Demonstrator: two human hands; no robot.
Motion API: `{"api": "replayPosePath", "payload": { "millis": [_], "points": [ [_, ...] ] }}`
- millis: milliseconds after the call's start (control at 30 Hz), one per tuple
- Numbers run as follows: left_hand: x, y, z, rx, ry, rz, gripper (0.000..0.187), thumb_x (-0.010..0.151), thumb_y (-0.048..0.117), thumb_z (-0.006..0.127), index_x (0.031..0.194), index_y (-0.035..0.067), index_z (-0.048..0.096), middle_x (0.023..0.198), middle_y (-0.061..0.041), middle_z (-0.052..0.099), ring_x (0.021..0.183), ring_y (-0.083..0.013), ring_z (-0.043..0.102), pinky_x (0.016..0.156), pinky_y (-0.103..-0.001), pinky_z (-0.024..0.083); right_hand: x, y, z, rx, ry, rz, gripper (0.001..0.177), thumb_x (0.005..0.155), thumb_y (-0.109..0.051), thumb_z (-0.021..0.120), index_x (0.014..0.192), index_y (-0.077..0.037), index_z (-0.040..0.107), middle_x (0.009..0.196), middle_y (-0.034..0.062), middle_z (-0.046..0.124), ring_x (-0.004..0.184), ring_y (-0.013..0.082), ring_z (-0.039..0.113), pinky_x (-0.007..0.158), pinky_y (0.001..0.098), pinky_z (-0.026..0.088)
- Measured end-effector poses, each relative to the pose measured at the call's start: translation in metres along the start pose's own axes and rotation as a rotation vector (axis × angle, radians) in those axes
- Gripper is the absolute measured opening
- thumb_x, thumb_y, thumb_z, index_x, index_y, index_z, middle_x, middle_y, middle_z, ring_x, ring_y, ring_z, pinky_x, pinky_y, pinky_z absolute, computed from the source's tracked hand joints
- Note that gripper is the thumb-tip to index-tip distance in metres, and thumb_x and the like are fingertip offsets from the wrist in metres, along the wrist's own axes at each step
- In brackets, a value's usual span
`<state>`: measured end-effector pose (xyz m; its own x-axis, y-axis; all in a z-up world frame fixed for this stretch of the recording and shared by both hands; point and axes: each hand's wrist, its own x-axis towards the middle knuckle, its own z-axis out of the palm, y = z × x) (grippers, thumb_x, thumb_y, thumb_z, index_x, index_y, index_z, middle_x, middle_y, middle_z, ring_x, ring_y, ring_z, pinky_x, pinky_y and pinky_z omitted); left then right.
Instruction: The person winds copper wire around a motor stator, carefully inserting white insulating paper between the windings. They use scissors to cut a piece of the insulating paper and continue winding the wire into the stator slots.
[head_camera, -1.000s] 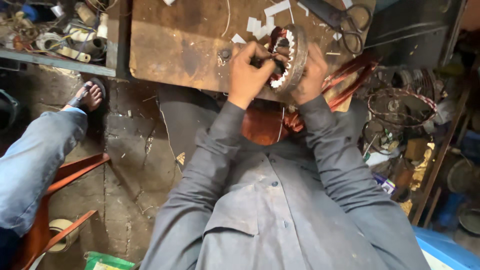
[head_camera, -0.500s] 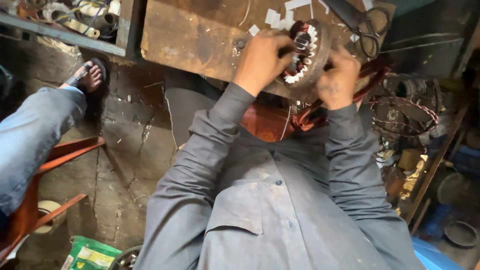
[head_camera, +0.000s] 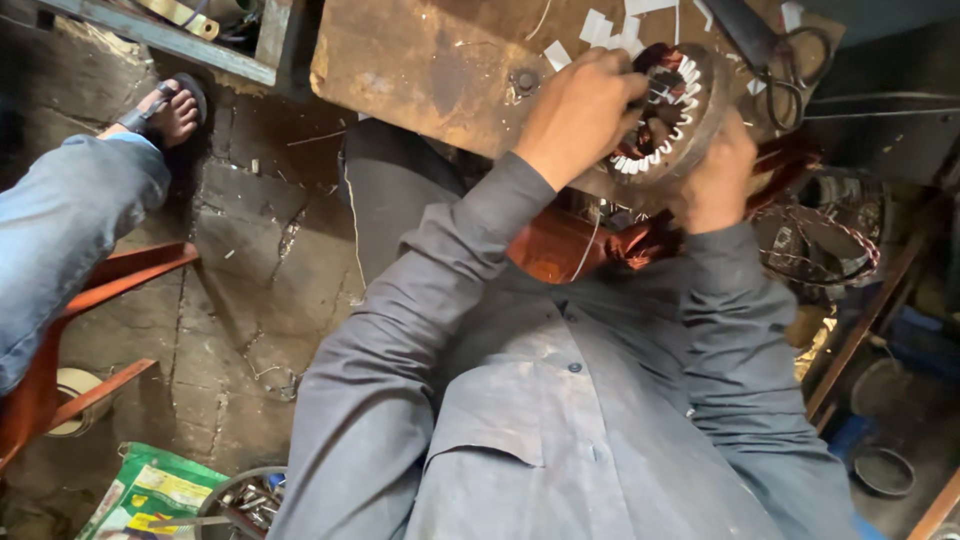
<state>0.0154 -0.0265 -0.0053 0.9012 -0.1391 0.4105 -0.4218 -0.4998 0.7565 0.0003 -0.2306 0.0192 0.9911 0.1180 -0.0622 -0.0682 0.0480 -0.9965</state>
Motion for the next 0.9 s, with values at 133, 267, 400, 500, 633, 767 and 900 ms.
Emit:
{"api": "replayPosePath", "payload": {
  "millis": [133, 267, 400, 500, 633, 767, 900],
  "points": [
    [0.001, 0.001, -0.001, 0.009, 0.010, -0.021, 0.021, 0.077, 0.015, 0.079, 0.093, 0.006, 0.071, 0.099, -0.013, 0.067, 0.101, -0.0364, 0.064, 0.086, -0.047, 0.053, 0.014, 0.002, -0.016, -0.621, -0.107, -0.229, 0.025, 0.111, -0.012, 0.064, 0.129, 0.005, 0.068, 0.109, 0.0076, 0.072, 0.091, 0.0161, 0.070, 0.076, 0.0281, 0.057],
    [0.007, -0.004, -0.005, -0.007, -0.078, -0.042, 0.027, 0.072, 0.016, 0.080, 0.093, 0.003, 0.070, 0.097, -0.016, 0.067, 0.095, -0.0394, 0.066, 0.082, -0.049, 0.054, 0.022, 0.014, -0.012, -0.182, 0.011, 0.013, 0.025, 0.110, -0.010, 0.064, 0.131, 0.003, 0.069, 0.109, 0.0037, 0.073, 0.086, 0.0110, 0.067, 0.077, 0.0273, 0.056],
    [0.009, -0.009, -0.002, -0.014, -0.086, 0.013, 0.020, 0.079, 0.007, 0.075, 0.097, 0.002, 0.068, 0.097, -0.018, 0.067, 0.092, -0.0417, 0.068, 0.083, -0.050, 0.055, 0.015, 0.000, -0.015, -1.016, -0.201, -0.550, 0.040, 0.096, -0.006, 0.083, 0.128, 0.006, 0.063, 0.110, 0.0149, 0.071, 0.095, 0.0288, 0.070, 0.085, 0.0382, 0.056],
    [0.014, -0.011, -0.003, 0.041, -0.156, 0.039, 0.023, 0.079, 0.004, 0.072, 0.101, 0.000, 0.068, 0.100, -0.022, 0.066, 0.088, -0.0435, 0.068, 0.077, -0.050, 0.055, 0.015, -0.021, -0.015, -0.918, -0.247, -0.359, 0.026, 0.094, -0.008, 0.081, 0.116, 0.003, 0.071, 0.111, 0.0147, 0.072, 0.099, 0.0279, 0.072, 0.087, 0.0384, 0.057],
    [0.014, -0.012, -0.009, 0.049, -0.164, 0.064, 0.024, 0.075, 0.004, 0.073, 0.099, 0.000, 0.069, 0.097, -0.021, 0.066, 0.087, -0.0428, 0.069, 0.076, -0.050, 0.056, 0.011, -0.029, -0.006, -1.044, -0.178, -0.311, 0.025, 0.092, -0.016, 0.089, 0.110, -0.002, 0.079, 0.099, 0.0141, 0.072, 0.089, 0.0293, 0.070, 0.078, 0.0393, 0.053],
    [0.012, -0.008, -0.010, 0.101, -0.108, 0.000, 0.025, 0.068, 0.008, 0.076, 0.090, 0.002, 0.069, 0.095, -0.019, 0.068, 0.096, -0.0400, 0.067, 0.080, -0.047, 0.057, 0.009, -0.021, 0.003, -1.035, -0.117, -0.401, 0.023, 0.093, -0.015, 0.089, 0.110, -0.004, 0.080, 0.102, 0.0114, 0.075, 0.092, 0.0307, 0.067, 0.086, 0.0423, 0.051],
    [0.010, -0.001, -0.002, 0.177, -0.113, -0.111, 0.020, 0.075, 0.008, 0.076, 0.093, 0.007, 0.070, 0.101, -0.013, 0.069, 0.105, -0.0340, 0.064, 0.087, -0.044, 0.057, 0.007, -0.018, 0.003, -1.103, -0.101, -0.577, 0.025, 0.093, -0.012, 0.085, 0.114, 0.000, 0.077, 0.126, 0.0192, 0.071, 0.112, 0.0396, 0.062, 0.097, 0.0442, 0.051]
  ]
}}
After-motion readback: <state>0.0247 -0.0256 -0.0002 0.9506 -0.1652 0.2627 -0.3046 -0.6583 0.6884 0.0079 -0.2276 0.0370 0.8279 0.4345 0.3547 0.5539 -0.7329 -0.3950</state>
